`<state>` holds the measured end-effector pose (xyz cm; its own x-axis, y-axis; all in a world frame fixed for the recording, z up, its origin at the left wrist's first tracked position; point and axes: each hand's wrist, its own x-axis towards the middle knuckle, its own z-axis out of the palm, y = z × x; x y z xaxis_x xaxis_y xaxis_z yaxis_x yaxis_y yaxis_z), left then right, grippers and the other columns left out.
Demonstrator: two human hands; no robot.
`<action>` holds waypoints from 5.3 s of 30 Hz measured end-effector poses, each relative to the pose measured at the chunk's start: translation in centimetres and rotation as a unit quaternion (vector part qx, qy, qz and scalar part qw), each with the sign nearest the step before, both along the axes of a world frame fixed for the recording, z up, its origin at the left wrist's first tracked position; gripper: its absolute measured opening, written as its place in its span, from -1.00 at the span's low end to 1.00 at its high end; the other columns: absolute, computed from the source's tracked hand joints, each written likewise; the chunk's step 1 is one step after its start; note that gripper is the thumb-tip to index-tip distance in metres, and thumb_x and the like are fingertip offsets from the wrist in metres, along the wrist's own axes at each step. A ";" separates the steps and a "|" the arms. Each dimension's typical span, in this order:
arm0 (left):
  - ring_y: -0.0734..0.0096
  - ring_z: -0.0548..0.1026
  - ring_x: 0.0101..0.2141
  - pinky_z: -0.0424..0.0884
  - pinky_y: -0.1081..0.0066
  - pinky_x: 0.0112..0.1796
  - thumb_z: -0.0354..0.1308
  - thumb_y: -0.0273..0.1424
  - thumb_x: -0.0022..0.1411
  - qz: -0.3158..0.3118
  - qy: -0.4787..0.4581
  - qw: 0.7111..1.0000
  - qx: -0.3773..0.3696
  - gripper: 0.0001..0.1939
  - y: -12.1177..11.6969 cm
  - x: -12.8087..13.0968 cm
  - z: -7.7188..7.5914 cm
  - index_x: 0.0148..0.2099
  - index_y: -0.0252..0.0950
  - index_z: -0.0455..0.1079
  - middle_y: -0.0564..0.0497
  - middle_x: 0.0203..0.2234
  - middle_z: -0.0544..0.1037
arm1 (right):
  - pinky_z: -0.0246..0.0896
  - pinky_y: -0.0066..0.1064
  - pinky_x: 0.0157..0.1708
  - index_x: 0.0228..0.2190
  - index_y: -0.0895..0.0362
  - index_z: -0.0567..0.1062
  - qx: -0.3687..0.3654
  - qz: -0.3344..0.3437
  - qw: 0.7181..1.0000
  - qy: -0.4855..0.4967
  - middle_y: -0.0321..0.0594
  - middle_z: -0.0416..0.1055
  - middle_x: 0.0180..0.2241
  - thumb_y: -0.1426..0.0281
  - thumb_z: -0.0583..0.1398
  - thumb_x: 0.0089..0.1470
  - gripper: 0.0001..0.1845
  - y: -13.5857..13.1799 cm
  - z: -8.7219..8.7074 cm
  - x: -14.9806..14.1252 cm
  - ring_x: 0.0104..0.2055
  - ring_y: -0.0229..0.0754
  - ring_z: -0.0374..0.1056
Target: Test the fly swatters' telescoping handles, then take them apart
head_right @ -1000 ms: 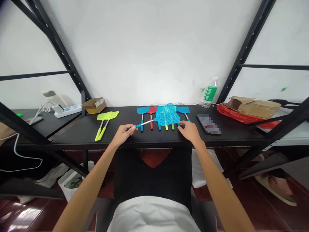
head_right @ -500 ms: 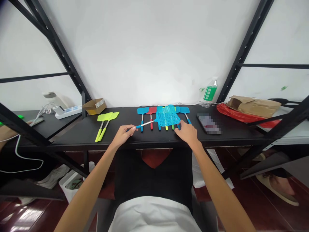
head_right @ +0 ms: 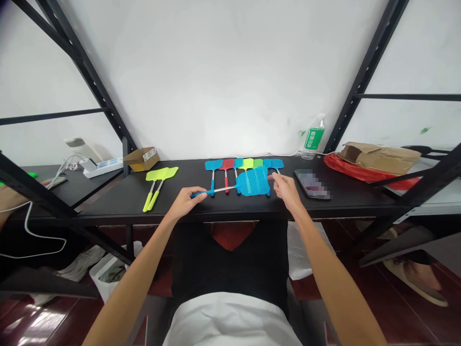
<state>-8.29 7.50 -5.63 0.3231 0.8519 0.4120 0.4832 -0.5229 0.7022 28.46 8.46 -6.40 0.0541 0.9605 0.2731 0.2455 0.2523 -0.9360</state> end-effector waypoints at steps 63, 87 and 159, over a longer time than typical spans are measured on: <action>0.43 0.41 -0.43 0.29 0.43 -0.38 0.39 -0.21 0.07 0.021 -0.133 0.991 0.003 -0.71 0.5 -0.1 -0.6 -0.23 -0.31 0.61 -0.01 -0.39 0.60 | -0.14 -0.47 -0.63 -0.28 0.14 0.60 -0.099 0.226 0.965 0.086 -0.17 0.45 -0.42 0.06 0.37 0.03 -0.60 -0.6 -0.7 1.8 -0.48 -0.28 0.23; 0.51 0.25 -0.61 0.15 0.46 -0.51 0.17 -0.01 0.27 0.023 -0.074 0.997 -0.022 -0.49 -0.5 0.6 0.0 -0.49 -0.34 0.51 0.07 -0.70 0.34 | -0.25 -0.41 -0.56 -0.43 0.12 0.62 -0.062 0.189 0.973 0.118 -0.33 0.27 -0.59 0.21 0.49 -0.20 -0.69 -0.5 -1.3 2.2 -0.55 -0.34 -0.02; 0.51 0.32 -0.58 0.19 0.48 -0.50 0.35 -0.10 0.12 0.048 -0.123 0.990 -0.040 -0.65 0.3 0.5 -0.9 -0.33 -0.33 0.50 0.07 -0.60 0.48 | 0.12 -0.38 -0.47 -0.35 0.12 0.58 -0.073 0.189 0.978 0.055 -0.25 0.52 -0.39 0.19 0.47 -0.14 -0.65 -0.7 -1.3 2.1 -0.44 -0.21 0.32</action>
<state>-7.82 7.76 -6.56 0.1376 0.9067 0.3987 0.3362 -0.4214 0.8423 30.59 7.80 -7.72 -0.2908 0.9460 0.1434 0.0564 0.1666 -0.9844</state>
